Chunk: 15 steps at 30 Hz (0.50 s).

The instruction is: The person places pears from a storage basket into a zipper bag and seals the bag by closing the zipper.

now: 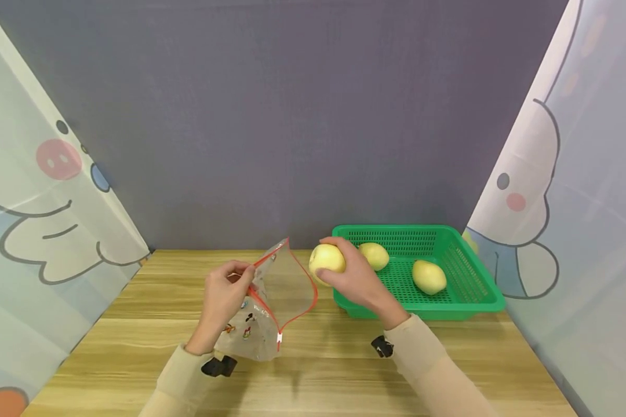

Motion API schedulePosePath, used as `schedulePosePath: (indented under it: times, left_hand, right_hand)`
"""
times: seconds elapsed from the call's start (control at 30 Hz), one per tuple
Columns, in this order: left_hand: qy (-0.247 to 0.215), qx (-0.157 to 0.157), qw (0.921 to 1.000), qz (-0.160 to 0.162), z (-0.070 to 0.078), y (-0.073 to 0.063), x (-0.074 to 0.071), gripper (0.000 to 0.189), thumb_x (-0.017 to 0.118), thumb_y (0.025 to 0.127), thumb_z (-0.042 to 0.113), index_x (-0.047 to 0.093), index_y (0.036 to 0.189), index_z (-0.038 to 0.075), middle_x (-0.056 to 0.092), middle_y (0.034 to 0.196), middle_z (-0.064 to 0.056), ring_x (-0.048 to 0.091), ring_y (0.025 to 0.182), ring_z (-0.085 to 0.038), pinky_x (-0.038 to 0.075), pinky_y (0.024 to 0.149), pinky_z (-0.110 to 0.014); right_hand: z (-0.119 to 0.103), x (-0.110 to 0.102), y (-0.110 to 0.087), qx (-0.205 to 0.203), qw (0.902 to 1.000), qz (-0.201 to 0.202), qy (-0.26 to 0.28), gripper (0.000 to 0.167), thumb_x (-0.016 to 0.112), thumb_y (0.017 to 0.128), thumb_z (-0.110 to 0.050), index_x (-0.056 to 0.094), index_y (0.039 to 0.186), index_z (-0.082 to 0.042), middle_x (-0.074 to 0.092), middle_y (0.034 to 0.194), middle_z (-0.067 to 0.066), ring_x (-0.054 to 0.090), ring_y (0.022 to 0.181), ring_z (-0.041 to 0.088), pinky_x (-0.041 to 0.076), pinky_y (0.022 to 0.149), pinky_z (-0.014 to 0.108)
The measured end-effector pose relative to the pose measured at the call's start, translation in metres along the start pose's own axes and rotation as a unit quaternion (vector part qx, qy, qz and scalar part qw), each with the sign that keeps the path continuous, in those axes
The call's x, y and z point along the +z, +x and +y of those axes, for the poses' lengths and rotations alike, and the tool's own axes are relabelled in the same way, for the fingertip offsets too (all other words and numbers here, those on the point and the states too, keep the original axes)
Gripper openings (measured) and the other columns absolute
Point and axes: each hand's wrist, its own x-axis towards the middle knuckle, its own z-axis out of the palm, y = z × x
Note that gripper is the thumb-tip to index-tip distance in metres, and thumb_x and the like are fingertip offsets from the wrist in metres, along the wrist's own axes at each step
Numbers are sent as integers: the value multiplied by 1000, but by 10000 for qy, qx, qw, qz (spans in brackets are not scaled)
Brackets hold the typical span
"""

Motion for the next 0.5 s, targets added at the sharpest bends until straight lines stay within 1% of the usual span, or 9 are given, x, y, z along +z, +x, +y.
schedulePosePath:
  times: [0.17,0.27,0.5]
  left_hand:
    - [23,40,10000,19,1,0,0,9,69,95,10,76,93,4,70,78,-4,66,60,-13,52,48,-27]
    - [4,31,10000,26,2,0,0,9,69,95,10,76,92,5,69,78,-4,66,60,-14,52,48,-27]
    - [-47,-40,10000,2,3,-1,0,11,68,96,11,76,93,4,68,79,-4,65,61,-15,52,48,-28]
  right_hand:
    - [-1,11,0,-248,9995,-83,164,55,69,91,-21,52,143,-17,55,133,14,60,96,26,53,75,39]
    - [-2,17,-1,-369,9991,-121,181,55,70,90,-20,52,142,-16,57,131,13,60,96,25,53,75,39]
    - [-2,27,-3,-446,9987,-231,62,57,72,90,-22,52,143,-14,57,133,11,60,98,25,53,77,39]
